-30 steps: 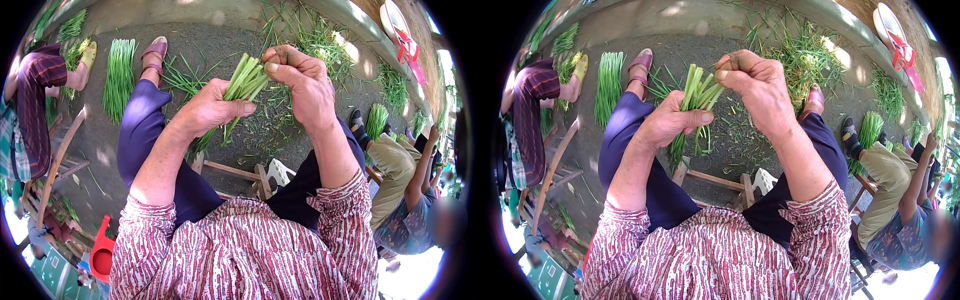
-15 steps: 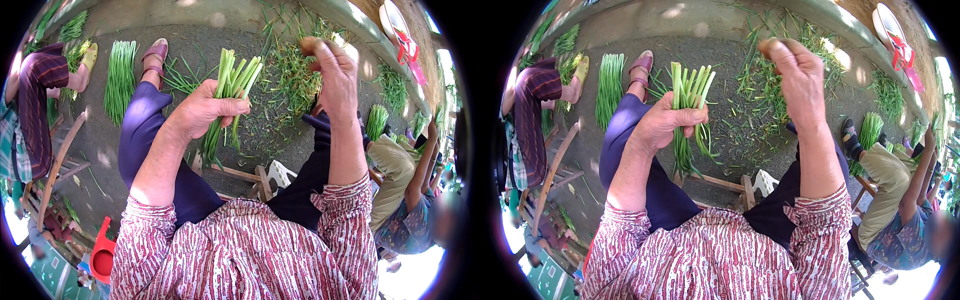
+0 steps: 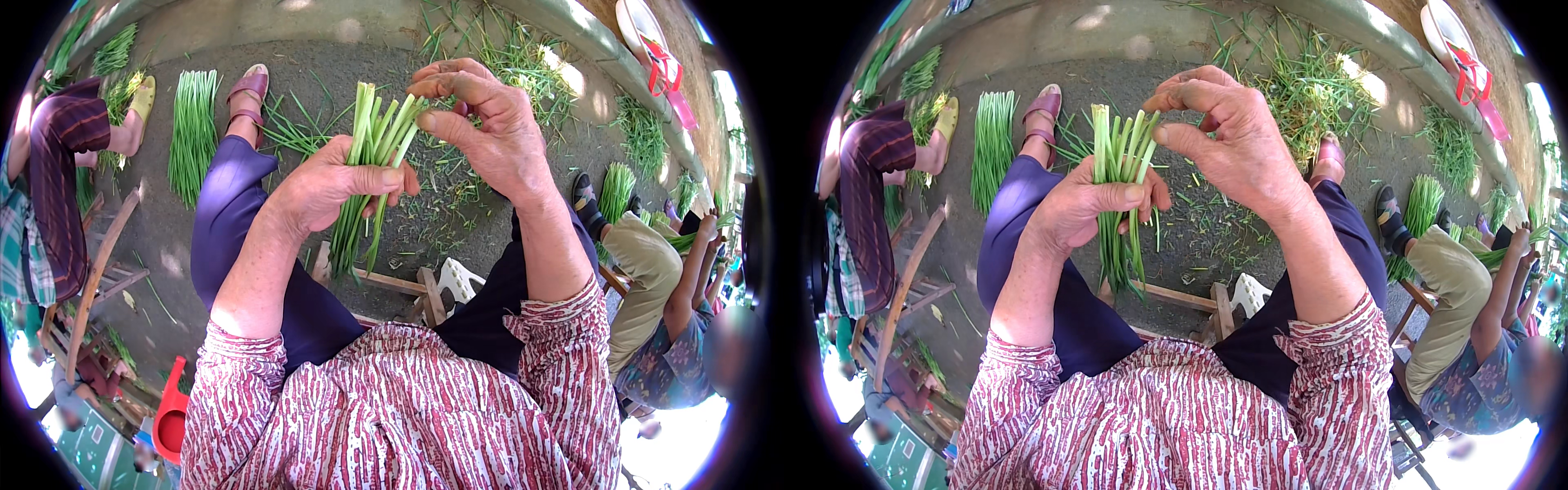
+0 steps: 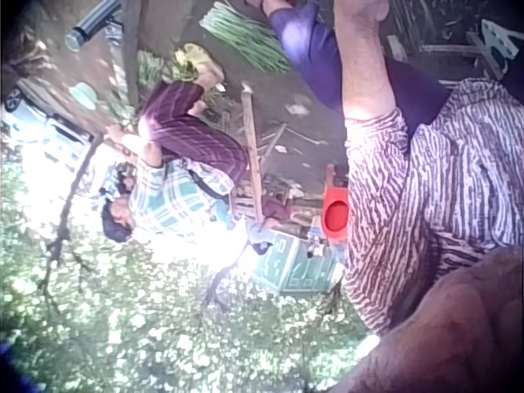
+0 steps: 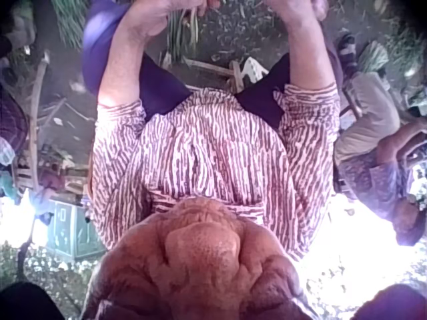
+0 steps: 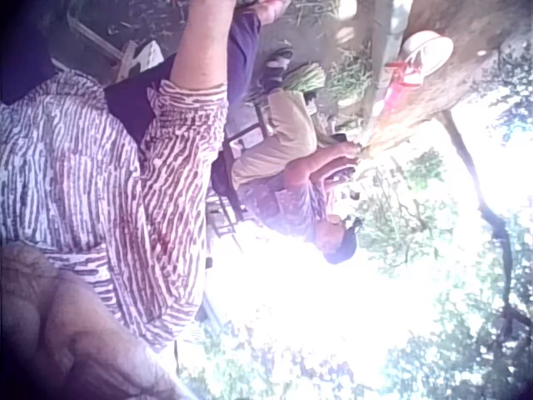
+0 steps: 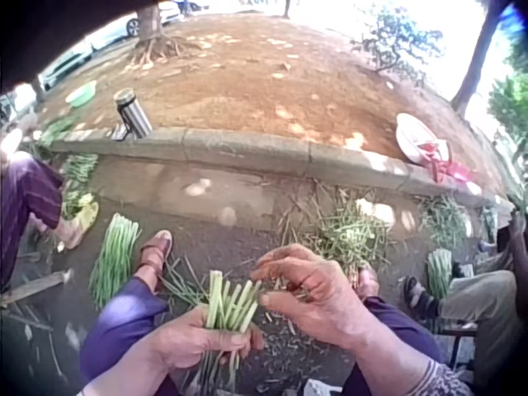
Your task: The person picks up green stalks from the ground, bunches them together, and removes outer layers or roots by hand.
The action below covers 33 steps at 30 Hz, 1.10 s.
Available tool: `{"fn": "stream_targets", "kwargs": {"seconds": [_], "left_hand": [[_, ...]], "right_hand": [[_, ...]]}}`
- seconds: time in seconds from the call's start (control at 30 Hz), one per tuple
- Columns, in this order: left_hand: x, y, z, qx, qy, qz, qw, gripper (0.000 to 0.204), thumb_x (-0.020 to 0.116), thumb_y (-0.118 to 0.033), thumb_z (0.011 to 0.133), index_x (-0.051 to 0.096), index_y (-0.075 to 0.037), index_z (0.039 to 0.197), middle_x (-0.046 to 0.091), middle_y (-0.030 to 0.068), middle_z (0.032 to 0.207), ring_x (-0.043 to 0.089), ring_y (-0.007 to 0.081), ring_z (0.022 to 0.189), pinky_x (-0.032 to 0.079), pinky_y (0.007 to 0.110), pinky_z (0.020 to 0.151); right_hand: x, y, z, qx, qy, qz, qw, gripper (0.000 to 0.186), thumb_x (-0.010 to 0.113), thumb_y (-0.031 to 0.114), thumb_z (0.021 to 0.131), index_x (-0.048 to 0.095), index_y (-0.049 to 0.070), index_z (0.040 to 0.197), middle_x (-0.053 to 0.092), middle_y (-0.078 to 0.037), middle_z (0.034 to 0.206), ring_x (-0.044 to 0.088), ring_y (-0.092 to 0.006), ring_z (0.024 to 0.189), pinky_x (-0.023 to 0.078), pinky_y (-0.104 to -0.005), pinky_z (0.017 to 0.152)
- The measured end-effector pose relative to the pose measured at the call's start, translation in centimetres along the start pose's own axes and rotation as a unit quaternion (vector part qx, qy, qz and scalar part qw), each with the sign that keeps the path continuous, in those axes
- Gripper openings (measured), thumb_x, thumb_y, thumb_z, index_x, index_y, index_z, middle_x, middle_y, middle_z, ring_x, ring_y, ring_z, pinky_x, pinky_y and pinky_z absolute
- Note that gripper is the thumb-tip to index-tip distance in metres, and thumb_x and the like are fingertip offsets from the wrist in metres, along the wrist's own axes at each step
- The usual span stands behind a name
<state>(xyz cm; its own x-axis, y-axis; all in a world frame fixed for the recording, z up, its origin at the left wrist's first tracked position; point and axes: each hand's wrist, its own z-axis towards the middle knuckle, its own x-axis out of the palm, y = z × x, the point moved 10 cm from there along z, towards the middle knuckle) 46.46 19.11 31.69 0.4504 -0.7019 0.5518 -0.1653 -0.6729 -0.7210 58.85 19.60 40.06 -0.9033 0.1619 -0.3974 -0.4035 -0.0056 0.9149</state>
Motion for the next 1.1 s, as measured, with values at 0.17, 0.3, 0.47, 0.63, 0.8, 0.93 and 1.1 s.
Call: {"fn": "stream_targets", "kwargs": {"seconds": [0.17, 0.3, 0.47, 0.63, 0.8, 0.93, 1.1], "left_hand": [[0.2, 0.7, 0.0, -0.042, -0.001, 0.006, 0.999, 0.037, 0.072, -0.028, 0.076, 0.058, -0.003, 0.099, 0.065, 0.0128, 0.089, 0.06, 0.013, 0.075, 0.045, 0.024, 0.059], [0.5, 1.4, 0.0, -0.055, 0.016, -0.007, 0.998, 0.035, 0.071, -0.026, 0.078, 0.058, -0.002, 0.099, 0.065, 0.0142, 0.086, 0.063, 0.0172, 0.078, 0.047, 0.028, 0.063], [0.1, 0.6, 0.1, 0.027, -0.005, 0.016, 0.999, 0.028, 0.065, -0.023, 0.085, 0.059, 0.0, 0.099, 0.067, 0.0138, 0.082, 0.065, 0.0206, 0.071, 0.05, 0.028, 0.06], [-6.4, -4.8, -1.6, 0.155, -0.12, 0.006, 0.981, 0.017, 0.058, -0.018, 0.09, 0.055, -0.001, 0.089, 0.058, 0.0054, 0.067, 0.061, 0.0173, 0.058, 0.055, 0.033, 0.059], [-14.4, -9.1, -7.2, 0.291, -0.365, -0.06, 0.882, 0.02, 0.067, -0.017, 0.086, 0.052, -0.007, 0.079, 0.046, -0.0015, 0.061, 0.045, 0.0094, 0.048, 0.042, 0.028, 0.052], [-14.4, -10.8, -12.1, 0.335, -0.474, -0.002, 0.815, 0.017, 0.068, -0.012, 0.085, 0.053, -0.007, 0.08, 0.044, -0.0023, 0.059, 0.042, 0.0086, 0.047, 0.039, 0.026, 0.049], [-13.5, -11.8, -13.5, 0.351, -0.489, 0.05, 0.797, 0.014, 0.065, -0.012, 0.087, 0.054, -0.007, 0.082, 0.043, -0.0027, 0.058, 0.039, 0.0071, 0.047, 0.036, 0.025, 0.049]], "right_hand": [[0.1, -0.7, -0.1, 0.01, 0.0, 0.05, 0.999, 0.029, 0.067, 0.024, 0.083, 0.066, 0.003, 0.104, 0.062, -0.007, 0.102, 0.058, -0.0147, 0.088, 0.046, -0.0275, 0.073], [0.4, -0.5, 0.0, 0.021, -0.015, 0.149, 0.989, 0.049, 0.058, 0.038, 0.089, 0.057, -0.002, 0.118, 0.057, -0.014, 0.116, 0.056, -0.0216, 0.105, 0.045, -0.0314, 0.087], [4.6, 0.4, -0.7, -0.01, 0.097, -0.007, 0.995, 0.088, 0.048, 0.07, 0.08, 0.038, 0.005, 0.138, 0.039, -0.018, 0.14, 0.04, -0.0327, 0.128, 0.033, -0.0421, 0.104], [-3.0, -3.6, 0.5, 0.075, -0.153, 0.167, 0.971, 0.061, 0.055, 0.044, 0.09, 0.045, 0.003, 0.134, 0.058, -0.012, 0.12, 0.053, -0.0185, 0.109, 0.045, -0.0305, 0.078], [0.8, -13.1, -1.1, 0.21, -0.074, 0.002, 0.975, 0.04, 0.06, 0.03, 0.087, 0.062, 0.003, 0.116, 0.068, -0.012, 0.1, 0.062, -0.0176, 0.095, 0.047, -0.0312, 0.087], [9.8, -22.6, -5.7, 0.291, 0.069, -0.126, 0.946, 0.031, 0.059, 0.027, 0.085, 0.067, 0.008, 0.107, 0.067, -0.016, 0.101, 0.065, -0.0289, 0.094, 0.049, -0.0389, 0.086], [16.0, -27.2, -12.3, 0.3, 0.197, -0.278, 0.891, 0.031, 0.056, 0.019, 0.082, 0.064, 0.011, 0.111, 0.054, -0.016, 0.121, 0.053, -0.0336, 0.112, 0.045, -0.0439, 0.091]]}}
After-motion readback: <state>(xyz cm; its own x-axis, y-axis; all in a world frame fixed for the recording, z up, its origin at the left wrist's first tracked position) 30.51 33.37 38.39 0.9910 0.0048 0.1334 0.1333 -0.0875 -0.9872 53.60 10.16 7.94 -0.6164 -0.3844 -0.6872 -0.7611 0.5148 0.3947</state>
